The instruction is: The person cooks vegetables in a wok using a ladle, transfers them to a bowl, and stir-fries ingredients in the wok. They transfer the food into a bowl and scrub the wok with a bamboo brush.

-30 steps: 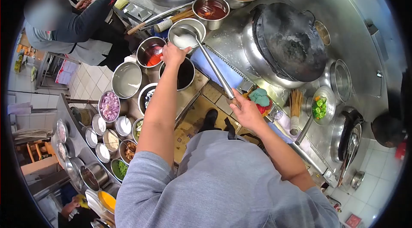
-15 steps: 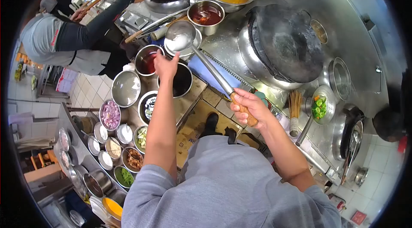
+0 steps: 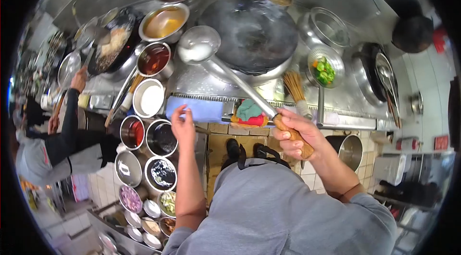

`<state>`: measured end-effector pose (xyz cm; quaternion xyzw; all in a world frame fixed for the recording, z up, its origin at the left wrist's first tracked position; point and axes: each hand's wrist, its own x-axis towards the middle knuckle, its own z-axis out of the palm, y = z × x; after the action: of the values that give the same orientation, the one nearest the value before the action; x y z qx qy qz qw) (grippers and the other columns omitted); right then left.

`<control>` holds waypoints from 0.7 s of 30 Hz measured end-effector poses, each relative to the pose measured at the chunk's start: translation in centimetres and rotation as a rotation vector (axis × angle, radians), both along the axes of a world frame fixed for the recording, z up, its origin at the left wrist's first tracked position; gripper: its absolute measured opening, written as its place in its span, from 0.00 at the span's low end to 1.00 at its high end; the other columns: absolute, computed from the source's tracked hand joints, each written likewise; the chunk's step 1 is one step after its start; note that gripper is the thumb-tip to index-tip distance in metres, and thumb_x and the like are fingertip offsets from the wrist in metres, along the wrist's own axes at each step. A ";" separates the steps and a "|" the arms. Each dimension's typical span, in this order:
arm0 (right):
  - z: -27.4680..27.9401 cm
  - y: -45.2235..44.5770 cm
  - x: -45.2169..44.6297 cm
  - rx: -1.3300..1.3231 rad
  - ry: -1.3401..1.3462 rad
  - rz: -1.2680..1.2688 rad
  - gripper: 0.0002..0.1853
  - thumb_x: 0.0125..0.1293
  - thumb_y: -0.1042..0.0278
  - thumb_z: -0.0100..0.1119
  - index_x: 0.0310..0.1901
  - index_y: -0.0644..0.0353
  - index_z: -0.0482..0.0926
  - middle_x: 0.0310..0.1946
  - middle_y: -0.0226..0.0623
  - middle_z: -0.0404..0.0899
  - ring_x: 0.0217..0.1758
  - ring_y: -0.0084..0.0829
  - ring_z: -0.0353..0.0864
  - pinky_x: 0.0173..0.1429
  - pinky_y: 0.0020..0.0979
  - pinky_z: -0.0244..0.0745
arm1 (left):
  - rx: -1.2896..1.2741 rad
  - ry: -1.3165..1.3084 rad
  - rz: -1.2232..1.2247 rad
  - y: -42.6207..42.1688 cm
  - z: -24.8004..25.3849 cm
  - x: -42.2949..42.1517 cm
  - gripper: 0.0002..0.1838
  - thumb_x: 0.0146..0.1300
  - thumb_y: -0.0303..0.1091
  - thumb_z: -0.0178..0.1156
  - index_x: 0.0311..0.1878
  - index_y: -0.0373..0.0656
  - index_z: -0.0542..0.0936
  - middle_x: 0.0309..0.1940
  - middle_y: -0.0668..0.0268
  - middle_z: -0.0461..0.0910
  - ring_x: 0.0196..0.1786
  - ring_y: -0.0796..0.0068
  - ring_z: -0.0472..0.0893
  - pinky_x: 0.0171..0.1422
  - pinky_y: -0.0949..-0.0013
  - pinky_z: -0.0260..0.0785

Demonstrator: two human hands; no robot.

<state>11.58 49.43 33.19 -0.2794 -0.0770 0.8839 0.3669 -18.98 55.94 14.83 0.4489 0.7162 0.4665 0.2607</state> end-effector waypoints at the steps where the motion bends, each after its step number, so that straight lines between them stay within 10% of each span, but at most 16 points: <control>1: 0.4 -0.1 0.4 0.050 -0.240 -0.041 0.26 0.68 0.67 0.48 0.65 0.57 0.54 0.25 0.29 0.66 0.15 0.18 0.65 0.17 0.21 0.62 | 0.085 0.007 -0.098 0.7 -0.3 1.5 0.11 0.59 0.33 0.61 0.44 0.45 0.80 0.33 0.71 0.77 0.34 0.82 0.71 0.36 0.76 0.62; 8: -3.6 4.2 4.5 0.551 -1.386 0.119 0.29 0.65 0.70 0.52 0.66 0.64 0.56 0.25 0.31 0.70 0.15 0.21 0.68 0.17 0.25 0.64 | 0.481 0.325 -0.619 6.6 5.7 14.5 0.10 0.56 0.34 0.61 0.42 0.47 0.81 0.41 0.61 0.77 0.44 0.62 0.77 0.45 0.63 0.67; 12: -9.2 8.3 3.5 0.607 -1.411 0.008 0.29 0.63 0.70 0.53 0.66 0.56 0.59 0.21 0.30 0.69 0.16 0.23 0.70 0.18 0.29 0.66 | 0.312 0.589 -0.662 9.5 3.9 19.1 0.09 0.58 0.39 0.58 0.39 0.47 0.81 0.36 0.63 0.79 0.44 0.61 0.77 0.48 0.55 0.66; 16: -10.1 7.1 4.7 0.354 -0.871 -0.114 0.30 0.65 0.72 0.51 0.69 0.56 0.55 0.20 0.26 0.65 0.17 0.18 0.65 0.19 0.25 0.65 | 0.317 0.684 -0.735 10.3 3.3 18.4 0.09 0.61 0.40 0.56 0.38 0.49 0.82 0.30 0.65 0.80 0.41 0.57 0.77 0.43 0.54 0.68; 20: -10.2 6.1 9.1 0.386 -1.205 0.001 0.30 0.65 0.73 0.50 0.69 0.55 0.56 0.20 0.26 0.65 0.18 0.17 0.66 0.20 0.27 0.67 | 0.181 0.636 -0.753 11.1 3.0 17.6 0.08 0.60 0.39 0.56 0.37 0.49 0.82 0.33 0.64 0.79 0.43 0.61 0.76 0.47 0.55 0.66; 21: -12.4 7.0 8.5 0.755 -1.606 -0.129 0.30 0.65 0.73 0.50 0.69 0.55 0.57 0.20 0.26 0.65 0.18 0.18 0.67 0.20 0.27 0.66 | 0.214 0.606 -0.745 11.2 2.6 18.0 0.08 0.60 0.38 0.56 0.36 0.47 0.82 0.33 0.62 0.79 0.42 0.59 0.76 0.47 0.56 0.66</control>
<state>20.12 56.47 20.78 -0.6790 -0.5816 0.3146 0.3190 -1.03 67.09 17.48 0.8142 0.4986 0.2610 0.1424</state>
